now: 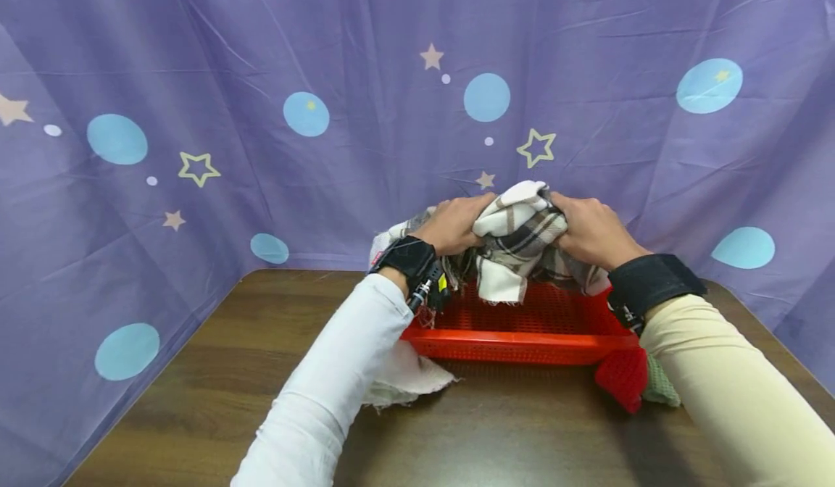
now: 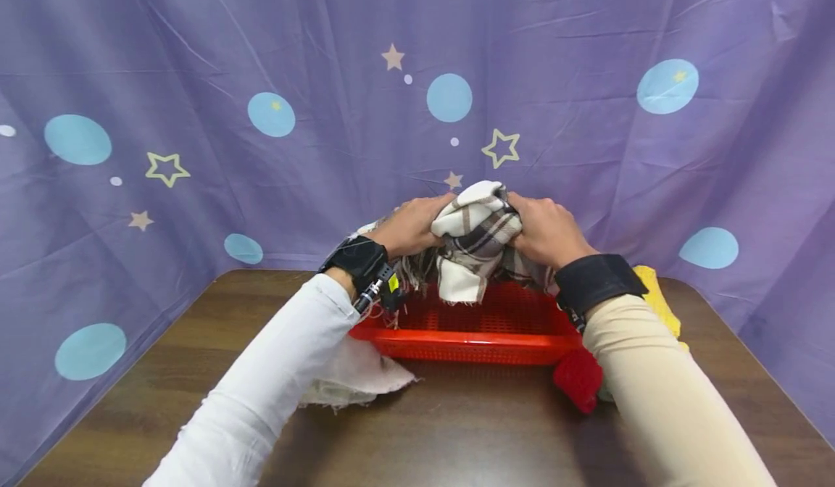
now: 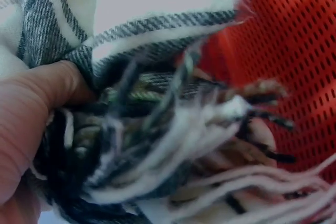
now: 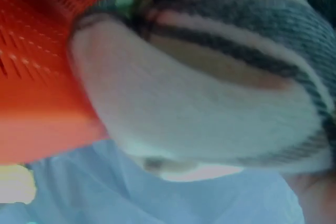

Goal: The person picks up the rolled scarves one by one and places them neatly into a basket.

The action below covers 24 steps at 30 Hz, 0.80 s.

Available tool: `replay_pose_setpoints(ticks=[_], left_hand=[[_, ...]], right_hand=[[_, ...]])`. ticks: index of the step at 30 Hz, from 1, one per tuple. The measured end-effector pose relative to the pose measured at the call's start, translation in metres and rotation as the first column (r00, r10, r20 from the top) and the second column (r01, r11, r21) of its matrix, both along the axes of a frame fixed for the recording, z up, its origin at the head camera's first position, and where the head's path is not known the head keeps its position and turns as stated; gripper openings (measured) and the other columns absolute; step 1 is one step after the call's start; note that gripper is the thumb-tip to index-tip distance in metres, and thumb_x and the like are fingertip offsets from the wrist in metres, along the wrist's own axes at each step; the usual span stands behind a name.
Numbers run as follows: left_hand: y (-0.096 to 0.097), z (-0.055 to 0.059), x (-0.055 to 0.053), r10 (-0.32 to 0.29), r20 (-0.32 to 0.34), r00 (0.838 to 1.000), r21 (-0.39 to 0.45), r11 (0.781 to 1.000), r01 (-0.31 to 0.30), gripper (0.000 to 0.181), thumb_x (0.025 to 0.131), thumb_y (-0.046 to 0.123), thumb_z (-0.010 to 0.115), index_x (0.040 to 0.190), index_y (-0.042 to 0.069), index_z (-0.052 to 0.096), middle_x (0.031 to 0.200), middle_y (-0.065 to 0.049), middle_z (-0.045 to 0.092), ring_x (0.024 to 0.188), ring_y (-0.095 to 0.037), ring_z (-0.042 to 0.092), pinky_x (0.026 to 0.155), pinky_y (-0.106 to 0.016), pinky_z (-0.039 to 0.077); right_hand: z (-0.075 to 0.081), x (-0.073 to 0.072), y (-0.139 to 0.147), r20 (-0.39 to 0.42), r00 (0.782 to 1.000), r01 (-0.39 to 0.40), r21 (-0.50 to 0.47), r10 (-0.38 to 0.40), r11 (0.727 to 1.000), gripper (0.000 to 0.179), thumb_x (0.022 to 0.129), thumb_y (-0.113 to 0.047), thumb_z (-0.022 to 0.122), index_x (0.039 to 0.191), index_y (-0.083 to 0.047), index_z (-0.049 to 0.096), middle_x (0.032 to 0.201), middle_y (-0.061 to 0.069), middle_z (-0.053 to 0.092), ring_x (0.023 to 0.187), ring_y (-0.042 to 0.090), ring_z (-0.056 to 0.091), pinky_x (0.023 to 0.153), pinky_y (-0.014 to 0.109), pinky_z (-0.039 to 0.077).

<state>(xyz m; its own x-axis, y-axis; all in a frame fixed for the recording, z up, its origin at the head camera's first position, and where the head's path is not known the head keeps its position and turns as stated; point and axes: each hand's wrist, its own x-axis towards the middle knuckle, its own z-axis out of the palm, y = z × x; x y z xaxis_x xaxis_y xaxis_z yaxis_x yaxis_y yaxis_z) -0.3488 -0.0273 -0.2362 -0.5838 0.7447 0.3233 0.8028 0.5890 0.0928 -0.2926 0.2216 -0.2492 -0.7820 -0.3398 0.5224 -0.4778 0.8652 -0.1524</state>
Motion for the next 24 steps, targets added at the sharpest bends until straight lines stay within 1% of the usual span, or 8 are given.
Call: replay_pose_setpoints(ticks=[5,9,12,15,17,19,22,24], left_hand=[[0.005,-0.022,-0.008,0.102,0.017,0.995,-0.133,0.986,-0.099,0.055,0.087,0.015,0.078,0.135,0.010,0.053,0.129,-0.009,0.065,0.117,-0.031,0.061,0.093,-0.048,0.051],[0.009,-0.035,-0.009,0.218,-0.002,0.976,-0.219,0.952,-0.213,0.064,0.091,0.022,0.077,0.148,0.019,0.047,0.138,-0.003,0.061,0.120,-0.031,0.053,0.097,-0.049,0.038],[0.010,-0.042,-0.009,0.285,-0.055,0.957,-0.265,0.920,-0.289,0.069,0.093,0.023,0.074,0.154,0.025,0.042,0.141,-0.001,0.060,0.119,-0.030,0.047,0.095,-0.046,0.031],[0.011,-0.046,-0.008,0.327,-0.088,0.941,-0.306,0.890,-0.338,0.069,0.096,0.023,0.070,0.157,0.027,0.038,0.142,-0.002,0.059,0.119,-0.031,0.045,0.096,-0.043,0.032],[0.012,-0.049,-0.007,0.358,-0.050,0.932,-0.322,0.878,-0.354,0.069,0.098,0.022,0.067,0.158,0.029,0.034,0.144,-0.005,0.057,0.121,-0.032,0.044,0.099,-0.045,0.034],[0.011,-0.056,-0.011,0.380,0.016,0.925,-0.310,0.881,-0.357,0.073,0.097,0.018,0.066,0.159,0.033,0.030,0.145,-0.009,0.054,0.127,-0.035,0.043,0.106,-0.053,0.034],[0.008,-0.058,-0.008,0.434,0.181,0.882,-0.298,0.879,-0.371,0.079,0.097,0.014,0.066,0.161,0.035,0.025,0.152,-0.013,0.047,0.140,-0.038,0.038,0.109,-0.065,0.031],[0.006,-0.058,-0.004,0.456,0.254,0.853,-0.285,0.878,-0.385,0.082,0.095,0.015,0.069,0.161,0.033,0.024,0.153,-0.014,0.047,0.141,-0.037,0.040,0.108,-0.067,0.033]], right_hand=[[-0.017,-0.011,-0.003,0.150,0.988,0.034,0.055,-0.042,0.998,0.035,0.077,-0.004,0.075,0.109,-0.003,0.058,0.105,0.027,0.069,0.096,0.053,0.064,0.077,0.065,0.049],[-0.027,-0.018,-0.007,0.228,0.972,0.047,0.073,-0.063,0.996,0.039,0.076,-0.008,0.080,0.108,-0.004,0.059,0.109,0.027,0.068,0.100,0.052,0.064,0.079,0.066,0.049],[-0.032,-0.020,-0.011,0.281,0.953,0.087,0.112,-0.115,0.990,0.048,0.078,-0.015,0.082,0.120,-0.004,0.060,0.117,0.031,0.061,0.106,0.055,0.057,0.084,0.068,0.047],[-0.035,-0.019,-0.014,0.307,0.929,0.163,0.165,-0.207,0.973,0.064,0.081,-0.024,0.083,0.137,-0.008,0.057,0.119,0.035,0.045,0.111,0.057,0.043,0.089,0.069,0.041],[-0.037,-0.018,-0.016,0.313,0.913,0.208,0.191,-0.260,0.959,0.069,0.081,-0.029,0.084,0.141,-0.010,0.056,0.117,0.032,0.038,0.109,0.055,0.039,0.088,0.069,0.040],[-0.038,-0.018,-0.017,0.314,0.912,0.211,0.190,-0.263,0.959,0.065,0.080,-0.030,0.085,0.137,-0.010,0.060,0.114,0.033,0.041,0.108,0.055,0.043,0.088,0.067,0.043],[-0.042,-0.018,-0.018,0.319,0.921,0.171,0.185,-0.223,0.968,0.051,0.077,-0.028,0.087,0.122,-0.010,0.069,0.112,0.035,0.054,0.106,0.054,0.055,0.086,0.064,0.049],[-0.044,-0.018,-0.019,0.324,0.926,0.140,0.178,-0.192,0.974,0.043,0.076,-0.025,0.087,0.113,-0.010,0.072,0.111,0.031,0.065,0.104,0.050,0.061,0.086,0.062,0.051]])
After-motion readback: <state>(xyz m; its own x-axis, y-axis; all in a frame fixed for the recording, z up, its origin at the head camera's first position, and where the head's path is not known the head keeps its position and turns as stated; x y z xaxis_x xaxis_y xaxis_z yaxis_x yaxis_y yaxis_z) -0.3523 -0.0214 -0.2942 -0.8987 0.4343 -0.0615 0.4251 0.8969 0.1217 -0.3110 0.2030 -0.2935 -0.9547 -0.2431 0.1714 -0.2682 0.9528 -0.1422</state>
